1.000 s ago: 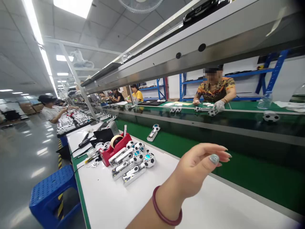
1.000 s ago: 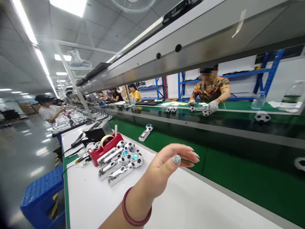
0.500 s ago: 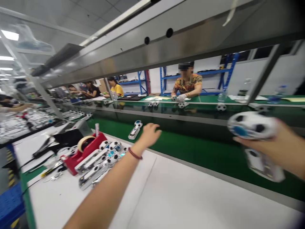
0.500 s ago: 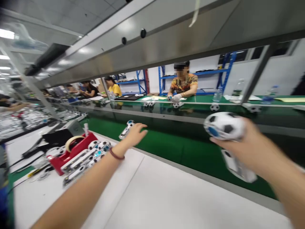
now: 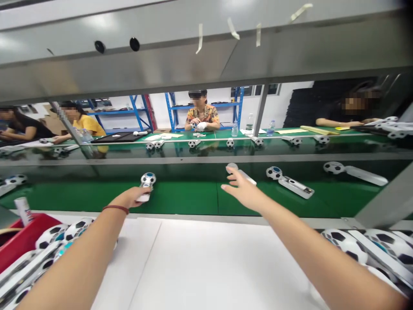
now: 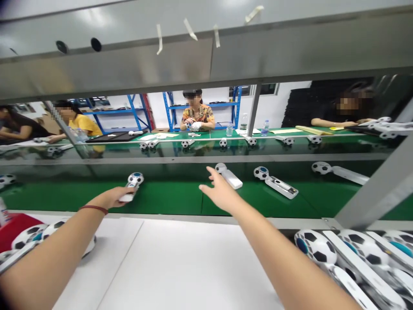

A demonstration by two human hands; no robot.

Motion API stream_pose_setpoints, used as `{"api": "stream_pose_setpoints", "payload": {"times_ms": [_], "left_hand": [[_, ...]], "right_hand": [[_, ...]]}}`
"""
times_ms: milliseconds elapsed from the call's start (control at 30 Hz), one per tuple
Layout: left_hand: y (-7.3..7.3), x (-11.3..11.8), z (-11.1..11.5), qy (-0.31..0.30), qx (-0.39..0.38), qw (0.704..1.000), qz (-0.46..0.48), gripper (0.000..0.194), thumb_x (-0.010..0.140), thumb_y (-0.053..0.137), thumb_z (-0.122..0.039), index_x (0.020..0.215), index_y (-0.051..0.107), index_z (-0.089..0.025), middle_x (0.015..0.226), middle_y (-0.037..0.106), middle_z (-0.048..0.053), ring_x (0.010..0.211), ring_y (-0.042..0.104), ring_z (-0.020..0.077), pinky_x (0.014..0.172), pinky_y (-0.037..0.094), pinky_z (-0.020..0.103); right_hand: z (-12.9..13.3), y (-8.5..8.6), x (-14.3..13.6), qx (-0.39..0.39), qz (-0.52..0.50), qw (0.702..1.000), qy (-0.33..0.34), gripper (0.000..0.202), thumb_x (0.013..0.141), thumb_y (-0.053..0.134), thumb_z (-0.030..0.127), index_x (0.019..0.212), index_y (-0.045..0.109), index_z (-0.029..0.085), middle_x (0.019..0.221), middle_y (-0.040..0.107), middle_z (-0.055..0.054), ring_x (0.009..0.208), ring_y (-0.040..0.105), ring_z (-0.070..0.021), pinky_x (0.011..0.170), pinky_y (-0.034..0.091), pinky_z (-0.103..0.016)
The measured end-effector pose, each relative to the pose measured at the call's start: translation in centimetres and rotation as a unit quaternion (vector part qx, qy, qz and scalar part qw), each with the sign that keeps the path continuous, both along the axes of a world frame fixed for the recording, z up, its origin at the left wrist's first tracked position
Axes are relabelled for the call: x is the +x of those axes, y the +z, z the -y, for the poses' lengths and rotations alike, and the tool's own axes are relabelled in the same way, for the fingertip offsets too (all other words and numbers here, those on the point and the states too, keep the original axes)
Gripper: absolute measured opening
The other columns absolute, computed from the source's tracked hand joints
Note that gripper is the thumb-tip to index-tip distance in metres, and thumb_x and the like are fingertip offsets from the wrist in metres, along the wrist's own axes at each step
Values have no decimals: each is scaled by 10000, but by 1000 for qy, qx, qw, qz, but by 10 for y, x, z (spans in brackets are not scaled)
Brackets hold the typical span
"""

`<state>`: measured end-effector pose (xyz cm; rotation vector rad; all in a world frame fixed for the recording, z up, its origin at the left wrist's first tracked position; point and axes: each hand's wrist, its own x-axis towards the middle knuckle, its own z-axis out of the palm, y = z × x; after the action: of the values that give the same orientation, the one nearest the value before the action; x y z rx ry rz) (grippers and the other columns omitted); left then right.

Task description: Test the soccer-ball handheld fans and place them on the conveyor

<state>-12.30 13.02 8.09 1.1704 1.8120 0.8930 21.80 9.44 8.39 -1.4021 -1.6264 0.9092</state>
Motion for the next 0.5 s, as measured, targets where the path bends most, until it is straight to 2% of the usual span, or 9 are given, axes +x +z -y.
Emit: {"api": "stream_pose_setpoints", "payload": {"times_ms": [100, 167, 233, 267, 300, 367, 433, 500], "left_hand": [[-14, 57, 38, -78, -3, 989, 128, 181, 778, 559, -219, 912, 490, -117, 824, 598, 56, 724, 608, 161, 692, 503, 292], [-29, 98, 80, -120, 12, 975, 187, 359, 709, 616, -272, 996, 429, -165, 892, 608, 47, 684, 617, 167, 653, 509, 308], [-47, 132, 121, -149, 8, 963, 222, 531, 555, 735, -274, 964, 413, -166, 799, 604, 34, 550, 586, 159, 550, 487, 297], [-57, 144, 139, -177, 11, 944, 277, 588, 539, 757, -273, 987, 391, -168, 782, 592, 28, 559, 592, 160, 545, 474, 282], [-66, 152, 152, -187, 11, 924, 334, 597, 594, 733, -317, 1039, 364, -170, 756, 584, 24, 567, 598, 161, 543, 464, 272], [-82, 159, 167, -184, 5, 886, 426, 617, 650, 698, -360, 1114, 329, -189, 779, 576, 28, 586, 611, 170, 525, 459, 265], [-95, 157, 170, -199, 4, 854, 481, 685, 619, 729, -331, 1150, 314, -206, 864, 577, 52, 596, 622, 182, 533, 478, 291], [-103, 152, 166, -215, -4, 836, 506, 766, 555, 772, -286, 1161, 310, -217, 916, 576, 68, 587, 627, 190, 548, 496, 328]], "right_hand": [[18, -10, -27, -72, -114, 990, 28, 830, 696, 643, 490, 1389, 209, 346, 1336, 390, -121, 1070, 532, -252, 830, 460, -408], [30, -16, -45, -129, -258, 957, 40, 899, 675, 659, 513, 1390, 130, 382, 1343, 379, -113, 988, 580, -229, 787, 483, -401], [44, -21, -62, -152, -384, 910, 40, 877, 655, 688, 484, 1364, 187, 358, 1218, 501, -87, 850, 627, -203, 731, 502, -368], [51, -23, -68, -150, -422, 893, 40, 833, 639, 706, 463, 1329, 260, 328, 1103, 568, -65, 769, 637, -192, 697, 508, -347], [58, -26, -73, -144, -441, 885, 41, 782, 615, 728, 442, 1276, 337, 298, 988, 606, -41, 694, 637, -184, 660, 510, -329], [69, -31, -79, -135, -438, 888, 36, 690, 568, 760, 422, 1161, 443, 268, 833, 617, -7, 606, 624, -177, 588, 503, -300], [76, -37, -81, -143, -417, 897, 33, 653, 562, 760, 429, 1126, 468, 276, 777, 619, 2, 592, 623, -188, 546, 495, -290], [78, -42, -81, -162, -398, 902, 30, 644, 577, 749, 442, 1133, 466, 286, 767, 625, -2, 615, 632, -204, 545, 500, -294]]}}
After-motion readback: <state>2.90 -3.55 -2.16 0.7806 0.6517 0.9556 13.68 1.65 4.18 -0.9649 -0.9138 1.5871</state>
